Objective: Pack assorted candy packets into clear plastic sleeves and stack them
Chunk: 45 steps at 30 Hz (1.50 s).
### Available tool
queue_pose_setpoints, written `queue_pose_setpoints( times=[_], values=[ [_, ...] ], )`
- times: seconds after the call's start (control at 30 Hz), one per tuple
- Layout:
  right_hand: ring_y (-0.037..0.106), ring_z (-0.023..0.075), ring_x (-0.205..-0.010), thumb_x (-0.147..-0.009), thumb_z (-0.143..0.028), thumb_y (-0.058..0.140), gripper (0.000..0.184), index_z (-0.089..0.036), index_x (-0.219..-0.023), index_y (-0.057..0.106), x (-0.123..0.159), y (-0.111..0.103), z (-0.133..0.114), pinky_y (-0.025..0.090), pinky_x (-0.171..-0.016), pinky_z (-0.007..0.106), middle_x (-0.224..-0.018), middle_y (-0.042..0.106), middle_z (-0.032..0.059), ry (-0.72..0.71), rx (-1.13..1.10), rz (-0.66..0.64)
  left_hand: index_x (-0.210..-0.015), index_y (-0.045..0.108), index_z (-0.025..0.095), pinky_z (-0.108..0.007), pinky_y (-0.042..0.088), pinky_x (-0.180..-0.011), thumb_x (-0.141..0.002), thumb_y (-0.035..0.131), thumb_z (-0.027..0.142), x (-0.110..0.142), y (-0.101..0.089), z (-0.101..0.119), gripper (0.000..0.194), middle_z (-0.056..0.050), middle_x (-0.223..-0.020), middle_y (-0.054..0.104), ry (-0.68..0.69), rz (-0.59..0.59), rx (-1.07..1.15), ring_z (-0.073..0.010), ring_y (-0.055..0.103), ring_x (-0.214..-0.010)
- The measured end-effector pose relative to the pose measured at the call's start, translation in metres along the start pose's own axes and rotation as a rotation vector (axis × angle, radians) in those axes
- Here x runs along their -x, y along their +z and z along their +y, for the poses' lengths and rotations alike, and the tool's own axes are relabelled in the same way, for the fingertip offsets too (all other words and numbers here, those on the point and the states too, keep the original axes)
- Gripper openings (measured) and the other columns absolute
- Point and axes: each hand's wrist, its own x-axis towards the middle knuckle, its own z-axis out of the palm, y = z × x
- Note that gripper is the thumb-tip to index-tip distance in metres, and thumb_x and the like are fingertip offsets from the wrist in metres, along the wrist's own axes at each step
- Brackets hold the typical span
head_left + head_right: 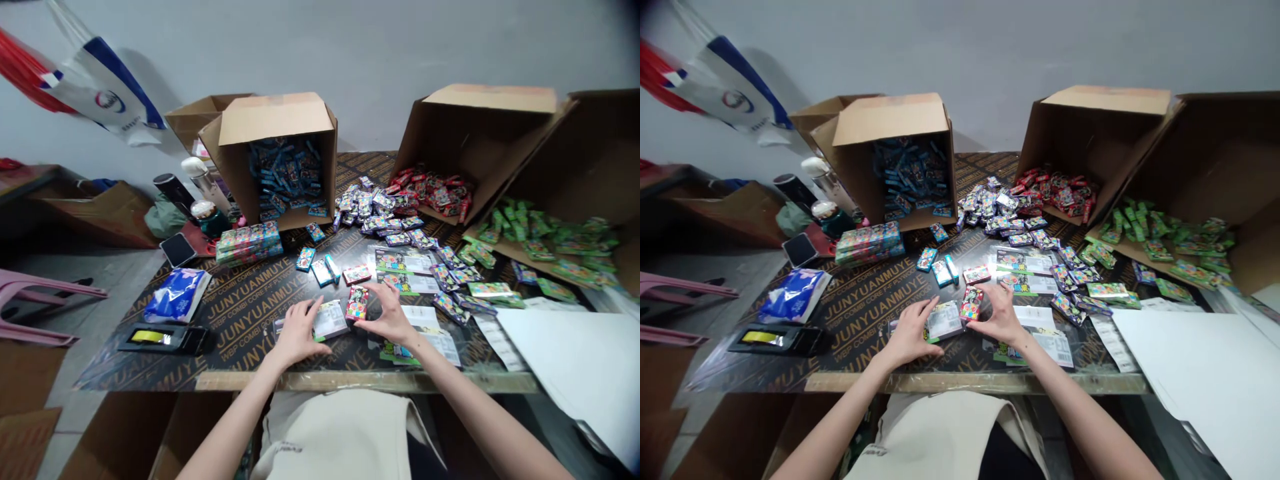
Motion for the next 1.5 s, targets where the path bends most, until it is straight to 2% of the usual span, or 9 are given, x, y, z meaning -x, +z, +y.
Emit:
queue_pose_setpoints(
  times=[0.33, 0.43, 0.6, 0.67, 0.8, 0.97, 1.17, 1.33, 1.5],
  values=[
    [0.041, 0.0297, -0.118, -0.054, -0.054, 0.074, 0.089, -0.024, -0.128, 0.034, 0.012, 0.009, 0.010, 0.010, -0.103, 0.049, -0.129, 0.045, 0.0094, -0.020, -0.116, -0.259, -0.137, 0.023, 0.023, -0.049, 0.012, -0.106, -0.056, 0.068, 0.027, 0.004, -0.006, -0.008, 0.093, -0.009, -0.126, 0.047, 0.147, -0.096, -0.081, -0.0283, 0.042, -0.115],
    [0.031, 0.0315, -0.125, -0.050, -0.057, 0.075, 0.103, -0.024, -0.134, 0.025, 0.010, 0.007, 0.000, 0.009, -0.104, 0.049, -0.133, 0.040, 0.0110, 0.038, -0.104, -0.160, -0.137, 0.021, 0.021, -0.049, 0.019, -0.104, -0.058, 0.067, 0.028, 0.000, -0.010, -0.006, 0.091, -0.011, -0.127, 0.045, 0.143, -0.070, -0.146, -0.0294, 0.042, -0.116],
    [0.040, 0.0213, -0.119, -0.083, -0.044, 0.050, 0.065, -0.028, -0.137, 0.017, 0.012, -0.001, -0.016, 0.003, -0.106, 0.045, -0.113, 0.059, 0.0038, 0.052, -0.155, -0.196, -0.137, 0.019, 0.019, -0.045, 0.034, -0.094, -0.062, 0.063, 0.034, -0.011, -0.006, -0.007, 0.089, -0.010, -0.114, 0.052, 0.156, -0.014, -0.231, -0.0284, 0.049, -0.106],
    [0.035, 0.0218, -0.123, -0.085, -0.041, 0.047, 0.058, -0.029, -0.136, 0.022, 0.017, -0.014, -0.005, 0.006, -0.105, 0.046, -0.124, 0.051, 0.0041, 0.080, -0.083, -0.178, -0.137, 0.018, 0.019, -0.043, 0.036, -0.093, -0.063, 0.063, 0.036, -0.013, -0.005, -0.012, 0.089, -0.009, -0.113, 0.053, 0.176, -0.019, -0.262, -0.0280, 0.050, -0.105],
    [0.027, 0.0314, -0.125, -0.075, -0.036, 0.056, 0.064, -0.025, -0.133, 0.032, 0.037, -0.060, 0.053, 0.007, -0.101, 0.054, -0.127, 0.047, 0.0084, 0.384, 0.371, 0.133, -0.137, 0.019, 0.017, -0.042, 0.036, -0.092, -0.065, 0.061, 0.040, -0.011, -0.007, -0.034, 0.087, -0.011, -0.113, 0.052, 0.164, -0.056, -0.387, -0.0275, 0.050, -0.103],
    [0.034, 0.0346, -0.117, -0.068, -0.027, 0.055, 0.062, -0.024, -0.129, 0.040, 0.063, -0.102, 0.110, 0.006, -0.096, 0.059, -0.105, 0.058, 0.0095, 0.490, 0.699, 0.005, -0.132, 0.031, 0.019, -0.045, 0.031, -0.094, -0.069, 0.058, 0.042, -0.010, -0.006, -0.049, 0.073, -0.011, -0.114, 0.053, 0.147, -0.121, -0.517, -0.0280, 0.048, -0.104],
    [0.027, 0.0359, -0.122, -0.068, -0.028, 0.054, 0.066, -0.023, -0.131, 0.035, 0.058, -0.140, 0.135, 0.015, -0.093, 0.058, -0.134, 0.035, 0.0142, 0.600, 0.818, 0.088, -0.131, 0.035, 0.021, -0.047, 0.027, -0.096, -0.069, 0.056, 0.042, -0.012, -0.002, -0.039, 0.070, -0.011, -0.117, 0.054, 0.113, -0.135, -0.539, -0.0282, 0.047, -0.107],
    [0.044, 0.0346, -0.106, -0.058, -0.012, 0.055, 0.052, -0.021, -0.110, 0.056, 0.069, -0.200, 0.164, 0.021, -0.088, 0.056, -0.107, 0.059, 0.0125, 0.747, 0.843, -0.025, -0.131, 0.035, 0.020, -0.050, 0.025, -0.097, -0.069, 0.057, 0.042, -0.006, -0.009, -0.050, 0.069, -0.012, -0.118, 0.054, 0.081, -0.132, -0.539, -0.0291, 0.047, -0.109],
    [0.047, 0.0297, -0.104, -0.067, -0.017, 0.053, 0.040, -0.019, -0.107, 0.057, 0.060, -0.203, 0.129, 0.017, -0.094, 0.051, -0.106, 0.059, 0.0109, 0.592, 0.793, 0.052, -0.127, 0.041, 0.020, -0.050, 0.025, -0.100, -0.066, 0.062, 0.048, -0.008, -0.012, -0.027, 0.070, -0.013, -0.128, 0.046, 0.021, -0.008, -0.315, -0.0304, 0.041, -0.118]
  ],
)
